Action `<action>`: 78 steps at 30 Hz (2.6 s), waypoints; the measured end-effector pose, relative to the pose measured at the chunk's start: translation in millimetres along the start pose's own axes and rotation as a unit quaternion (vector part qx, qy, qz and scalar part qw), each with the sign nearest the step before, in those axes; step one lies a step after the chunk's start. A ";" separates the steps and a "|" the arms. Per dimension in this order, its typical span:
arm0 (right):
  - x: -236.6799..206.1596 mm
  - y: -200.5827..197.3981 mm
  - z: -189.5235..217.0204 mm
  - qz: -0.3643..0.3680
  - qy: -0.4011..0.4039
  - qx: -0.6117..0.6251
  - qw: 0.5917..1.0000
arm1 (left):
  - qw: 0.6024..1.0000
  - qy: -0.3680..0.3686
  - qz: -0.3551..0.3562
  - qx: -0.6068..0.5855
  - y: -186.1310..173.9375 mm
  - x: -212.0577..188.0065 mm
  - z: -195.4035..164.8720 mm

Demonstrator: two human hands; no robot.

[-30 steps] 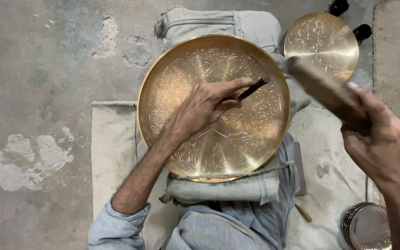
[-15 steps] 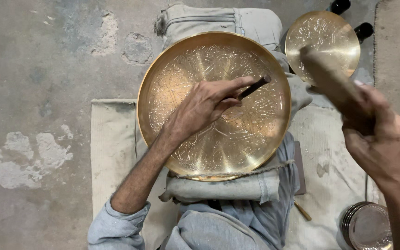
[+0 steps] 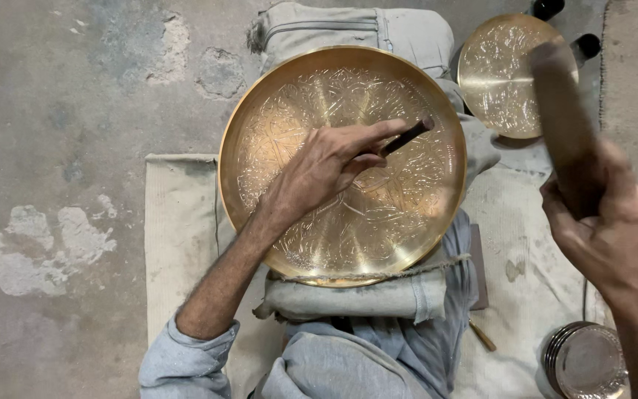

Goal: The person uses a hammer and a metal punch to engrave a decorative pattern into a brass plate resting on their lap. They repeatedly strike the punch to create indentations, gradually forming a symmetrical design across the surface.

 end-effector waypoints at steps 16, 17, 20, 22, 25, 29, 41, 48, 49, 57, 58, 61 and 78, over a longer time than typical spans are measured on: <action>-0.4 -3.8 3.9 -0.001 0.011 0.013 1.000 | 1.000 -0.009 -0.002 -0.014 -2.7 -0.1 -1.7; -0.9 -5.8 7.9 0.005 -0.015 -0.050 0.999 | 1.000 -0.010 -0.003 -0.016 -3.1 -0.4 -1.2; 4.1 -10.9 12.2 -0.018 -0.004 0.012 1.000 | 1.000 -0.017 -0.007 -0.021 -3.5 -0.8 -0.3; 7.0 -9.2 15.2 0.001 -0.005 -0.007 1.000 | 0.999 -0.028 -0.007 -0.027 -4.2 -1.4 0.6; 9.3 -4.3 17.6 0.040 -0.026 -0.129 0.990 | 0.999 -0.020 -0.009 -0.027 -5.3 -1.2 -1.5; 10.7 -7.0 15.9 -0.001 -0.008 -0.020 1.000 | 1.000 -0.030 0.001 -0.005 -3.0 -3.2 -1.4; 11.6 -15.1 22.9 0.002 0.008 -0.037 0.999 | 1.000 -0.021 -0.009 -0.017 -4.6 -3.1 -1.6; 23.8 -21.2 39.5 -0.005 -0.045 -0.017 0.999 | 0.999 -0.028 -0.012 -0.023 -1.9 -2.2 -1.4; 24.0 -19.7 37.7 0.007 -0.024 -0.020 0.999 | 0.999 -0.036 -0.012 -0.018 -2.6 -2.4 0.4; 25.2 -20.3 35.8 0.008 0.021 0.018 1.000 | 0.999 -0.030 -0.021 -0.023 -5.6 -3.1 -2.6; 25.2 -17.5 38.5 0.027 -0.002 -0.016 1.000 | 0.999 -0.027 -0.022 -0.020 -5.4 -2.8 -3.5; 24.9 -16.7 44.6 0.036 -0.041 -0.060 0.997 | 0.998 -0.051 -0.015 -0.025 -4.9 -4.0 -0.7; 12.4 -10.4 10.8 0.005 -0.009 0.066 0.998 | 0.999 -0.045 -0.021 -0.018 -2.3 -4.6 -1.4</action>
Point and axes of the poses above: each hand's wrist, its own x-axis towards the middle knuckle, its own y-axis out of the palm, z = x × y, the point moved 7 cm from there along x, towards the middle knuckle, and after that the axes turned 8 degrees about -z, right-handed, at the moved point
